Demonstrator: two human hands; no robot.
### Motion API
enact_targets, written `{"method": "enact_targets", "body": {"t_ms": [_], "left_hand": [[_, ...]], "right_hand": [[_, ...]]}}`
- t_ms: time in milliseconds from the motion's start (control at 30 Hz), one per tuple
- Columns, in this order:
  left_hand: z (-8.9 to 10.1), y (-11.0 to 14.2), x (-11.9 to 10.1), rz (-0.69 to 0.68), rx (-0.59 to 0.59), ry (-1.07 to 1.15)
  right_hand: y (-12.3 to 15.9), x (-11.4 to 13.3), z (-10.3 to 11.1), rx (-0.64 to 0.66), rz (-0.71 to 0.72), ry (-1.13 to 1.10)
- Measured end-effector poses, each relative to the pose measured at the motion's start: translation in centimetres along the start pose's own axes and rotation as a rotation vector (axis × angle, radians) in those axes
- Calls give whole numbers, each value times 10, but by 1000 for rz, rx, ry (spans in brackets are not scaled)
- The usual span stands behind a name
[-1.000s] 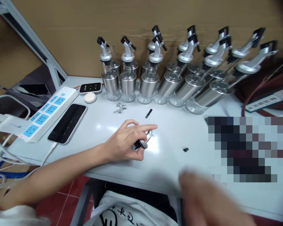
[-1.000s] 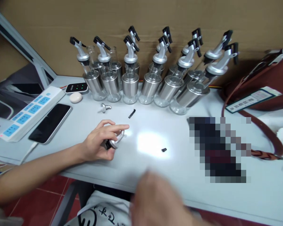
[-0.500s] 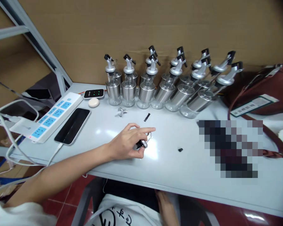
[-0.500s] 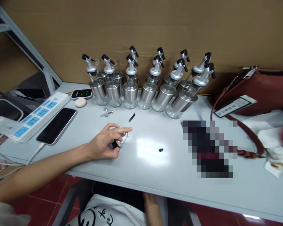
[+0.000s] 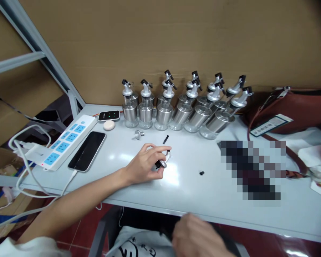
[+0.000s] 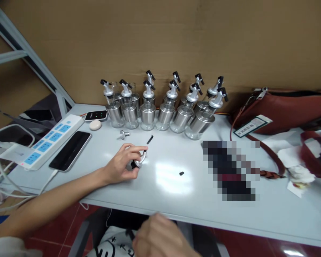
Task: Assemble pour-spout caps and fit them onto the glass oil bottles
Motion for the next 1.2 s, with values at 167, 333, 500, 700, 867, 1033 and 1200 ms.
{"method": "enact_targets", "body": {"t_ms": [167, 333, 500, 700, 867, 1033, 1200], "left_hand": [[0, 1, 4, 17, 7, -14], [2, 1, 6, 23, 6, -72], [4, 1, 13, 83, -51, -35], [4, 3, 19, 139, -68, 32], [2, 4, 19, 131, -57, 61], [3, 3, 18, 112, -75, 72], [4, 3, 18, 115, -78, 76]], "right_hand": [[-102, -32, 36, -110, 174, 201], [-107, -84, 29, -266, 233, 252], [-97, -94, 28, -274, 133, 202], [-97, -92, 31, -311, -2, 185], [-91, -105, 28, -351, -225, 147], [-89, -107, 29, -375, -299, 180], [-88, -106, 31, -401, -313, 205]]}}
Point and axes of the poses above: each hand's wrist, its own y-axis away from the middle knuckle, its own z-axis out of the back of the hand, x = y × z, the point moved 6 cm from there along -y, towards the middle knuckle, and after that the axes turned 15 degrees about -x, right-handed, at the moved point
